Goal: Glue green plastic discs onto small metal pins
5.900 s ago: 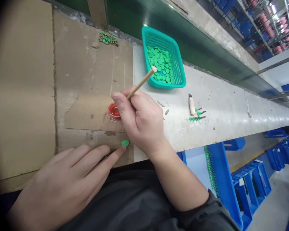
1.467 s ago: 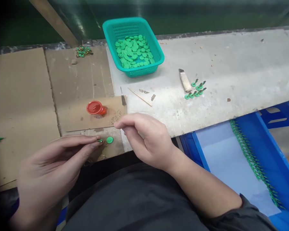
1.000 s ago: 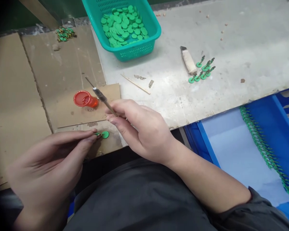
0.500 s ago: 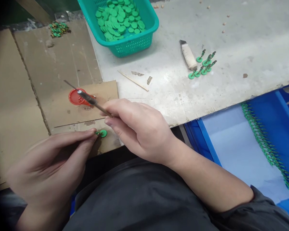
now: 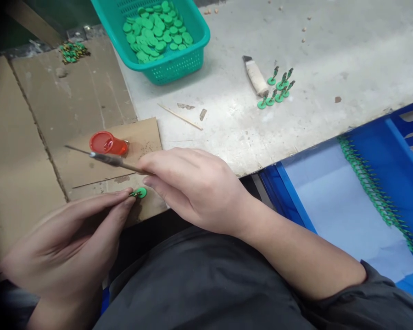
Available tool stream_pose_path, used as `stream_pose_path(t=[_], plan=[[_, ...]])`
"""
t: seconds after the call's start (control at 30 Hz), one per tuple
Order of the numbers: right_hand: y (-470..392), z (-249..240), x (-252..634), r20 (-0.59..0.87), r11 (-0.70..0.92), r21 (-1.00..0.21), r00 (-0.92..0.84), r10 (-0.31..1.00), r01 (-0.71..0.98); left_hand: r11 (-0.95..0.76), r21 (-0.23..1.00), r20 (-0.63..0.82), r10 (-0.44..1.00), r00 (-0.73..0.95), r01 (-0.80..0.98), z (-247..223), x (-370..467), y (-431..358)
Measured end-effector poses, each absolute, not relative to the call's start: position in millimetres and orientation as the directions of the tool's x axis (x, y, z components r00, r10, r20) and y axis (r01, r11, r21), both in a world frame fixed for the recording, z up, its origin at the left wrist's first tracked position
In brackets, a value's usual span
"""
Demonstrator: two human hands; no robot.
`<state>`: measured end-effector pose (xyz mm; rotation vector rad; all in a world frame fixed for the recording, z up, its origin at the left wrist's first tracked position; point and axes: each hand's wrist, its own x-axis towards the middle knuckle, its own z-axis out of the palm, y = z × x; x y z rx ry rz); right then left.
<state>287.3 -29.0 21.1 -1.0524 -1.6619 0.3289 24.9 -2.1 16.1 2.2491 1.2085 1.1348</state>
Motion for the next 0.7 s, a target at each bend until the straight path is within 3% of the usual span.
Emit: stream_pose_path(t=[0.23, 0.7], plan=[[-27, 18, 289, 0.648, 0.582, -0.662, -0.030, 0.761, 0.473, -0.618, 0.609, 0.485, 0.786, 0.383, 0.497, 21, 27, 4], [1, 11, 268, 0.524, 0.564, -0.795, -0.215, 0.824, 0.223, -0.553, 0.632, 0.476, 0.830, 0.292, 0.542, 16, 28, 1]])
